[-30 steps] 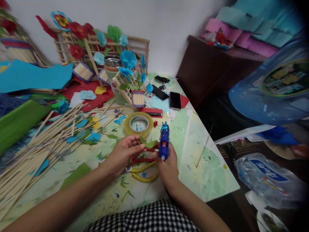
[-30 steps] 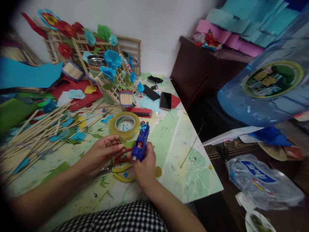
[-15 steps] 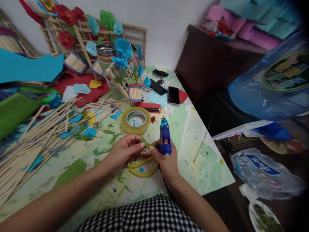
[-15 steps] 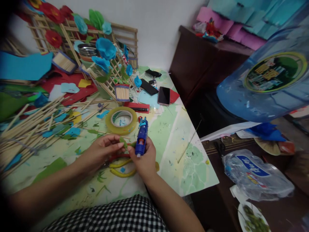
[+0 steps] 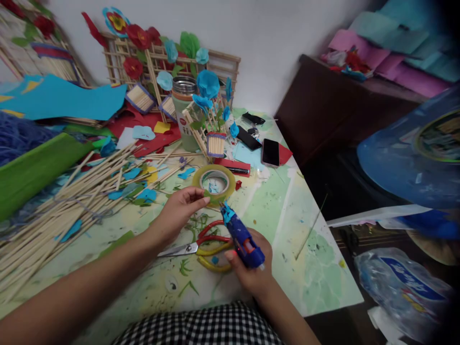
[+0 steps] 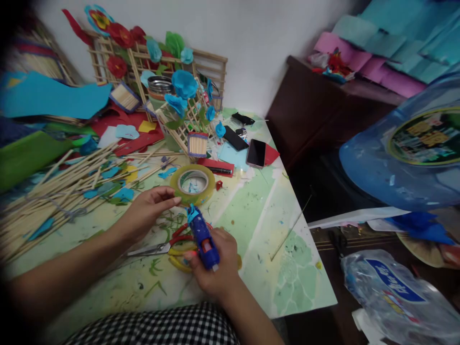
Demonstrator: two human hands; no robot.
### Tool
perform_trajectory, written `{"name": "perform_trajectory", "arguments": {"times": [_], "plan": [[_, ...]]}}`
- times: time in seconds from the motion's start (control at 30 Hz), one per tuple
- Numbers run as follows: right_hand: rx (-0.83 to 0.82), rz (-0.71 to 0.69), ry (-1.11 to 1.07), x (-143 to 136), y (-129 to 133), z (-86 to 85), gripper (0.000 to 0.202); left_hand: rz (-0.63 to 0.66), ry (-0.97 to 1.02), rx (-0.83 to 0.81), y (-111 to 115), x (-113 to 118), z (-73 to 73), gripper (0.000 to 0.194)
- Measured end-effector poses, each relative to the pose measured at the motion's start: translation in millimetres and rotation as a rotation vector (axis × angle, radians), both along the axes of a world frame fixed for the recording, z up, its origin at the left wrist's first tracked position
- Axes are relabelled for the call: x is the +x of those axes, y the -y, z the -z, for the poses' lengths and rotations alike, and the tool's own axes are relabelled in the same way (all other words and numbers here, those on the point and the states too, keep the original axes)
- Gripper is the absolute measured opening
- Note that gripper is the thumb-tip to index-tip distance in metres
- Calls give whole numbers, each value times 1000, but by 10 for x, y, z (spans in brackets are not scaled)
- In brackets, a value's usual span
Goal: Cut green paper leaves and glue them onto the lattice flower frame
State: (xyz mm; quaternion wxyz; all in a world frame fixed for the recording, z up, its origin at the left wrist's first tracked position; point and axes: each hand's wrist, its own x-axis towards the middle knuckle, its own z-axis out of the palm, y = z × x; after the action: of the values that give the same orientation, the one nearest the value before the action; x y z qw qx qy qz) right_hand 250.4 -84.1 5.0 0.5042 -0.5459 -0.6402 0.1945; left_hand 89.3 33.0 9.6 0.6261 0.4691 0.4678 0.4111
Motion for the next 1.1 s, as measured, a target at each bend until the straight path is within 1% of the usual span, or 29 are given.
{"name": "perform_trajectory", "arguments": {"times": [0.07,0.17,0.3,0.47,0.6,0.8,0.93,1.1], "plan": [[3,-17,74,-11,-8,6,32,-2,6,-4,1,-5,-6,28],[-33,-22,116,-6,-12,34,32,16,13,-10,11,0,-23,28],[-77,-21,125,7,-14,54,33,31,8,-14,26,11,-45,27],[-81,0,120,6,-4,53,31,57,-2,-10,50,5,-70,22],[-104,-6,120,4,9,43,32,49,-4,-5,60,5,-77,19],[-105,-1,124,2,5,45,31,35,1,-4,49,6,-56,21],[-118,-8,122,0,-1,49,33,44,-4,-12,52,8,-71,22],[-91,-8,129,5,-3,40,32,38,8,-17,55,11,-75,22]]}}
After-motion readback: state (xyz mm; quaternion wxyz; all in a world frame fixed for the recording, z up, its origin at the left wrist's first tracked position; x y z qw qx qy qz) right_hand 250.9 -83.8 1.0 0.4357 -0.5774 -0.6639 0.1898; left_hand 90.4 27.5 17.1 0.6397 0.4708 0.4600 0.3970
